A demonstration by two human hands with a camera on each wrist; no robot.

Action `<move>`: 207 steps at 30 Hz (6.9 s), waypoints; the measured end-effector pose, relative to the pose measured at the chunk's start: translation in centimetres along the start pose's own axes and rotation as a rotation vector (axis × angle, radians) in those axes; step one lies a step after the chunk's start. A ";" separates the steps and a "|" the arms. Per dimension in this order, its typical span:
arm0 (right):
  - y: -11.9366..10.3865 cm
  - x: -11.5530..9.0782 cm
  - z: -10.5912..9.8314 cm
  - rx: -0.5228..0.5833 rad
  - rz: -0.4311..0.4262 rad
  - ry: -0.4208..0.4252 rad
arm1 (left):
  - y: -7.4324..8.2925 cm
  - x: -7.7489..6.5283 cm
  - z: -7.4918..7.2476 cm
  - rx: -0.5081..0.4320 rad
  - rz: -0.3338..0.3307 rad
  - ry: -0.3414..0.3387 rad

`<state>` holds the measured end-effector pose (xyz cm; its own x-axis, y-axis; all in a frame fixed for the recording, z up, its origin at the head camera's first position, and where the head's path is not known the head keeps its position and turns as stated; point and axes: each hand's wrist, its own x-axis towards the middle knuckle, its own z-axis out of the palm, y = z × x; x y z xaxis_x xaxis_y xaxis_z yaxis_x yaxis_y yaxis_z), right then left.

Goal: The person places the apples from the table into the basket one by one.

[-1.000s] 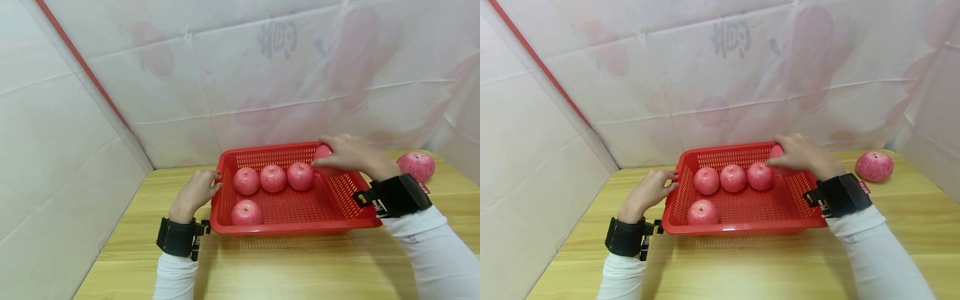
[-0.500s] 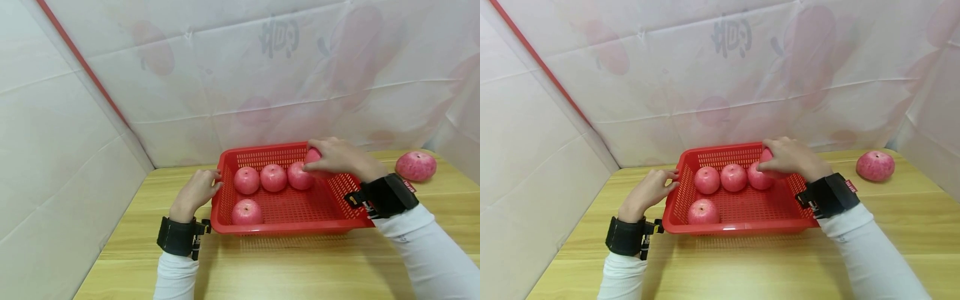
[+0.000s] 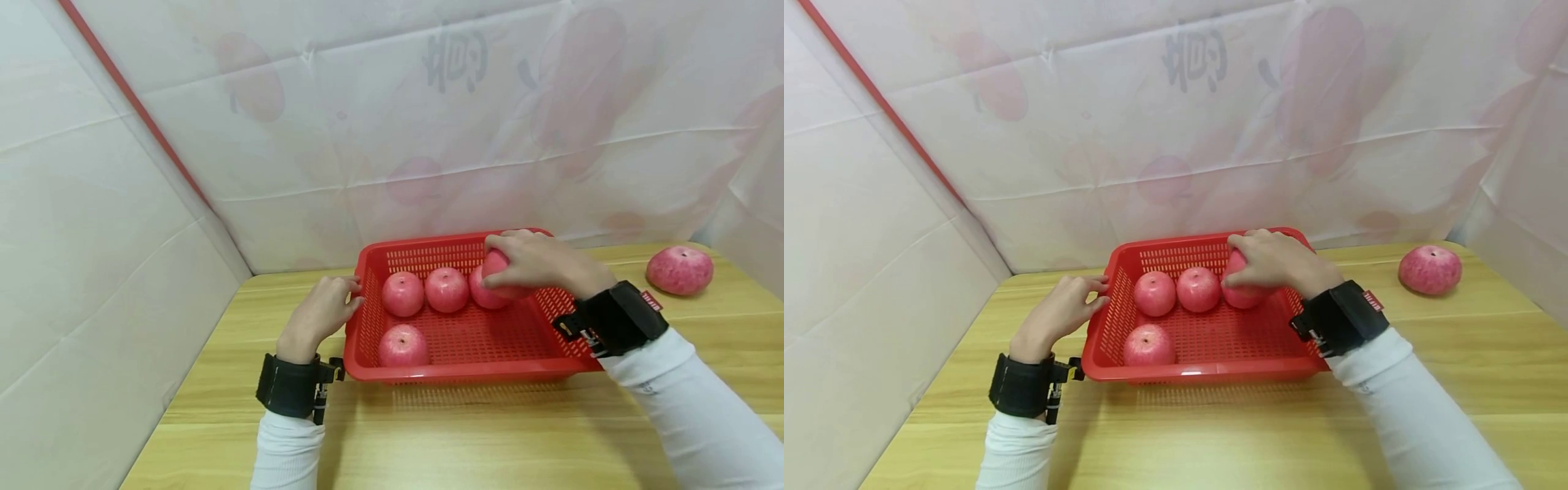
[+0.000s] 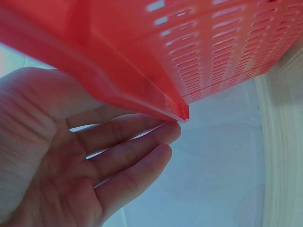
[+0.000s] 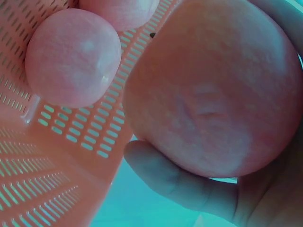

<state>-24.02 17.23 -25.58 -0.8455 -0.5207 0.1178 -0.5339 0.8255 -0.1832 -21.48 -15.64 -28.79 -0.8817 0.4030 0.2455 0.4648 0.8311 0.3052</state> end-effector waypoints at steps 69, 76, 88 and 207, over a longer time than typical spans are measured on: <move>-5.5 2.6 4.6 -0.081 -0.202 -0.193 | 0.1 0.0 0.0 -0.002 0.004 -0.003; -5.8 2.9 5.4 -0.039 -0.213 -0.280 | 0.1 0.0 0.0 -0.001 -0.004 -0.006; -6.1 3.0 6.1 0.004 -0.195 -0.370 | 0.2 0.0 0.0 -0.004 -0.001 -0.008; 2.6 0.3 0.9 0.024 -0.189 0.028 | 0.0 0.1 -0.1 0.003 0.010 -0.005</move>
<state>-25.69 19.07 -26.87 -0.7301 -0.6594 0.1791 -0.6832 0.7080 -0.1786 -21.59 -15.60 -28.70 -0.8773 0.4135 0.2437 0.4736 0.8280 0.3002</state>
